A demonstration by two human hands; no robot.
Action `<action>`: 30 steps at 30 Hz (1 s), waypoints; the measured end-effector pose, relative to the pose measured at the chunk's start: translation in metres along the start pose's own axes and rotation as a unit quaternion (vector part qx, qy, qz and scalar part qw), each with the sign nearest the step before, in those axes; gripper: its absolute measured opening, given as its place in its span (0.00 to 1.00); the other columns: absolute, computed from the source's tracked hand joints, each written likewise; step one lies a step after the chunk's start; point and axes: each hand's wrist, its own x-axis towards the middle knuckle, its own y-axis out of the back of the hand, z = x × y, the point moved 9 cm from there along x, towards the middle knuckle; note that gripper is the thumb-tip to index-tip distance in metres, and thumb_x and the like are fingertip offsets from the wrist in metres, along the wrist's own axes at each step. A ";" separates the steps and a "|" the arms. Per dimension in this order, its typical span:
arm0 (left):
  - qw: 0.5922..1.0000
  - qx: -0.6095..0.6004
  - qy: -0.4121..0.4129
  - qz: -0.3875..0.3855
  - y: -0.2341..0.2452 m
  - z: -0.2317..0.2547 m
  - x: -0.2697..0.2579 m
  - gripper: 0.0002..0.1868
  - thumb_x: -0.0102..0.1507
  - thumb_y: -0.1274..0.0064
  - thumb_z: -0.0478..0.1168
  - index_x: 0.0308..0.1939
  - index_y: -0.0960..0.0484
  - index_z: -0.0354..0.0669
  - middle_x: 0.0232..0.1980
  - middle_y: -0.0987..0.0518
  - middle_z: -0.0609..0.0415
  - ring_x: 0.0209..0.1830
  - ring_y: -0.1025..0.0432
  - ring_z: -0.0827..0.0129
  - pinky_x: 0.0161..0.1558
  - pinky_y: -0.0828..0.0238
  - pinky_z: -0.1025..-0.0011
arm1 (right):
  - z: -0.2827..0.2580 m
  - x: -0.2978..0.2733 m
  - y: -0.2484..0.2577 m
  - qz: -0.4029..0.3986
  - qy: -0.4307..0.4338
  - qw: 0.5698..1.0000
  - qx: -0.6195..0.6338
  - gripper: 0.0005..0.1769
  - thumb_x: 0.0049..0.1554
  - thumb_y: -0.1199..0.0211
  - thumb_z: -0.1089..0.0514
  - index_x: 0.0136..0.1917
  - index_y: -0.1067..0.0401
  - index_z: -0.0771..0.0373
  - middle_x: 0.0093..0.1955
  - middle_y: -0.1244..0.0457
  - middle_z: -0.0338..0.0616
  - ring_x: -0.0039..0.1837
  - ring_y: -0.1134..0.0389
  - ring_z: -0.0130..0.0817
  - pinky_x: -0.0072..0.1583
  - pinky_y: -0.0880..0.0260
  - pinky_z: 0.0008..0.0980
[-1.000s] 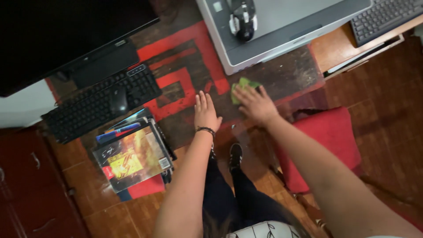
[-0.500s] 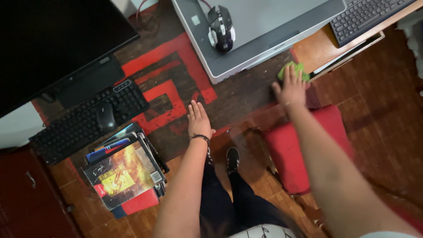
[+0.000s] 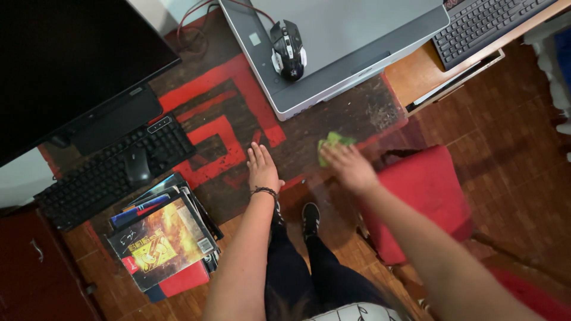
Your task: Cleaning office items including notebooks, a printer, and a mouse with a cloth.
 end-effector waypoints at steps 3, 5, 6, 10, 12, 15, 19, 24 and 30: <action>1.000 -0.002 -0.002 -0.007 -0.002 -0.001 0.001 0.72 0.47 0.23 0.46 0.78 0.63 0.30 0.83 0.69 0.37 0.84 0.67 0.46 0.78 0.58 0.54 | 0.055 0.002 -0.002 0.036 -0.037 0.997 0.062 0.38 0.57 0.48 0.56 0.81 0.46 0.53 0.83 0.51 0.40 0.80 0.47 0.47 0.77 0.49 0.47; 1.000 -0.003 -0.002 -0.008 -0.001 0.000 0.002 0.72 0.48 0.23 0.46 0.78 0.63 0.30 0.83 0.69 0.37 0.84 0.67 0.47 0.78 0.58 0.54 | 0.066 0.007 -0.003 0.082 -0.066 0.993 0.049 0.38 0.56 0.47 0.60 0.80 0.43 0.54 0.83 0.49 0.40 0.79 0.45 0.48 0.77 0.46 0.45; 1.000 -0.002 -0.001 -0.010 -0.001 -0.001 0.001 0.72 0.48 0.24 0.47 0.78 0.63 0.30 0.83 0.69 0.37 0.84 0.67 0.47 0.79 0.58 0.54 | 0.072 0.007 0.001 0.128 -0.095 0.987 0.037 0.39 0.55 0.47 0.64 0.80 0.40 0.55 0.83 0.46 0.40 0.78 0.44 0.49 0.76 0.44 0.42; 1.000 -0.003 -0.005 -0.001 0.002 -0.009 -0.002 0.68 0.50 0.26 0.48 0.78 0.61 0.31 0.83 0.66 0.37 0.84 0.66 0.46 0.78 0.55 0.54 | 0.054 0.021 -0.022 0.134 -0.131 0.982 0.011 0.33 0.57 0.44 0.63 0.76 0.34 0.59 0.79 0.42 0.44 0.71 0.39 0.50 0.71 0.37 0.41; 0.998 -0.040 -0.054 0.018 0.009 -0.012 -0.001 0.57 0.53 0.29 0.48 0.76 0.50 0.35 0.82 0.60 0.38 0.82 0.60 0.46 0.75 0.48 0.58 | 0.038 0.025 -0.015 0.095 -0.155 0.982 0.049 0.27 0.53 0.41 0.58 0.66 0.28 0.61 0.72 0.36 0.46 0.61 0.33 0.52 0.60 0.30 0.45; 0.981 -0.148 -0.102 0.070 0.011 -0.028 -0.013 0.36 0.56 0.34 0.45 0.65 0.31 0.43 0.78 0.44 0.43 0.73 0.43 0.48 0.67 0.38 0.60 | -0.006 0.031 0.027 0.019 -0.159 0.980 0.118 0.21 0.51 0.41 0.52 0.57 0.24 0.58 0.59 0.31 0.47 0.57 0.30 0.52 0.56 0.27 0.48; 0.958 -0.242 -0.074 0.133 0.055 -0.064 -0.073 0.14 0.60 0.40 0.42 0.48 0.20 0.46 0.63 0.26 0.50 0.58 0.27 0.53 0.55 0.29 0.59 | -0.059 0.053 0.031 -0.048 -0.160 0.969 0.181 0.17 0.55 0.42 0.48 0.53 0.21 0.54 0.51 0.29 0.51 0.54 0.28 0.53 0.57 0.28 0.51; 0.881 -0.262 -0.073 0.387 0.107 -0.162 -0.150 0.07 0.65 0.42 0.41 0.38 0.21 0.41 0.46 0.21 0.47 0.48 0.26 0.48 0.51 0.28 0.56 | -0.144 0.079 0.024 -0.157 -0.146 0.906 0.365 0.23 0.57 0.42 0.40 0.54 0.19 0.54 0.49 0.28 0.52 0.54 0.25 0.50 0.59 0.27 0.45; 0.863 -0.096 0.221 0.445 0.102 -0.334 -0.233 0.27 0.57 0.41 0.48 0.56 0.22 0.35 0.60 0.24 0.33 0.62 0.33 0.41 0.63 0.38 0.47 | -0.275 0.106 0.019 -0.219 -0.004 0.880 0.422 0.27 0.54 0.36 0.37 0.57 0.21 0.59 0.51 0.27 0.50 0.53 0.25 0.44 0.57 0.26 0.41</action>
